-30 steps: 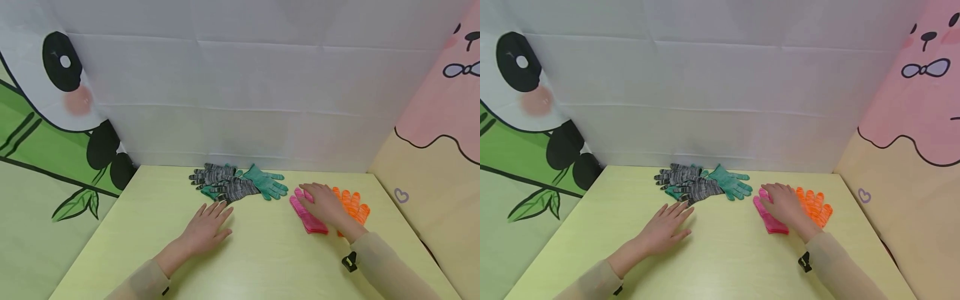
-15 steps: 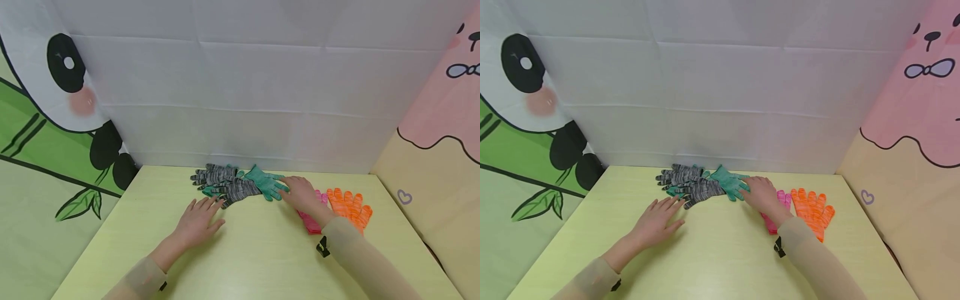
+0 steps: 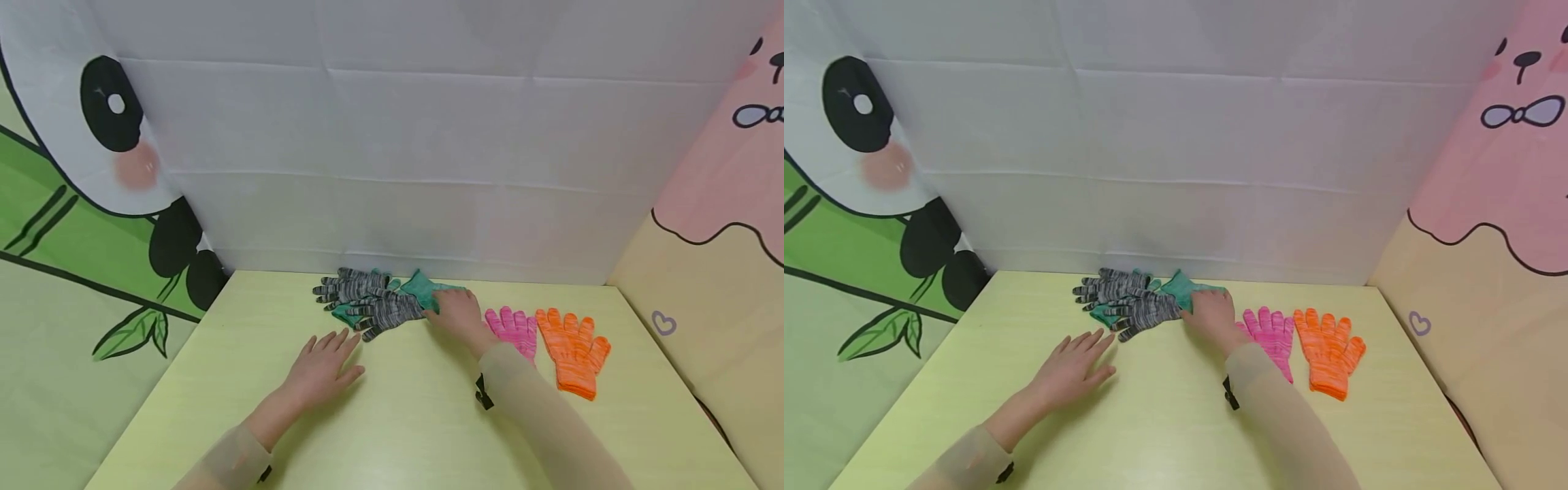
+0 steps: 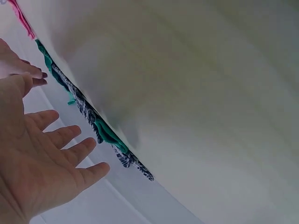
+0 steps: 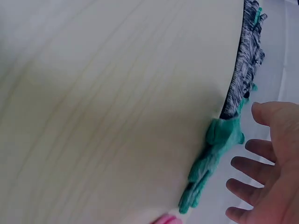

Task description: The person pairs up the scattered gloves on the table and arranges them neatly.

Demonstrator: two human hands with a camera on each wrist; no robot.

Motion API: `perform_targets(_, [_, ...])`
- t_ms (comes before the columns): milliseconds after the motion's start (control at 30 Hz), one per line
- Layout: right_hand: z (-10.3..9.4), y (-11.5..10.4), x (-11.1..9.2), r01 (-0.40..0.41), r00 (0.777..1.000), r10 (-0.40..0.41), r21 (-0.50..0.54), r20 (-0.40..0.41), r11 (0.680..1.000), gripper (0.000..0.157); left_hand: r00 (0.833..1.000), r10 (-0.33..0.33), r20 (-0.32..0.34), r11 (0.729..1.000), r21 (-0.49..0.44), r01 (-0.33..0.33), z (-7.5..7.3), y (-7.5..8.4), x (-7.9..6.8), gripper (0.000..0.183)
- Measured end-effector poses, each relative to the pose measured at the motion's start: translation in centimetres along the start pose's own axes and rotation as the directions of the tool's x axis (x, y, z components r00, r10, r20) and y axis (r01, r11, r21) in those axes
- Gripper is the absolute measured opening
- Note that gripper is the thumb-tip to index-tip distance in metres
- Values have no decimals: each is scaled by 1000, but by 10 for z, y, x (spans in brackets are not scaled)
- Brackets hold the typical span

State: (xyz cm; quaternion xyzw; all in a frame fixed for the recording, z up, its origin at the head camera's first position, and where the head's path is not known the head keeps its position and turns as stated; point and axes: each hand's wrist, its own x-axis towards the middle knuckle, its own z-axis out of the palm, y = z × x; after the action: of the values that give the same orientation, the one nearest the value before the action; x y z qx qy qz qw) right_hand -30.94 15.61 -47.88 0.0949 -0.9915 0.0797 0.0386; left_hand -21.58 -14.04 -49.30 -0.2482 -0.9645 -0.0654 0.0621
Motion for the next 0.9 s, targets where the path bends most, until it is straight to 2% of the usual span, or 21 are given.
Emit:
perform_targets(167, [12, -15, 14, -38, 999, 38, -9, -29, 999, 53, 1000, 4, 3, 1000, -6, -4, 0, 5, -2, 66])
perform_targets(367, [14, -27, 23, -62, 998, 61, -20, -32, 998, 45, 1000, 22, 6, 1000, -12, -22, -2, 9, -2, 66])
perform_targets(567, [14, -29, 27, -64, 997, 64, -27, -35, 998, 30, 999, 30, 17, 1000, 3, -30, -2, 11, -1, 65])
perform_targets(733, [13, -27, 32, -70, 997, 68, -41, -43, 997, 10, 999, 32, 28, 999, 10, -33, -3, 13, -1, 66])
perform_targets(900, [13, -23, 36, -97, 994, 97, -11, -59, 995, 18, 999, 41, 28, 999, -1, -41, -5, 14, -1, 66])
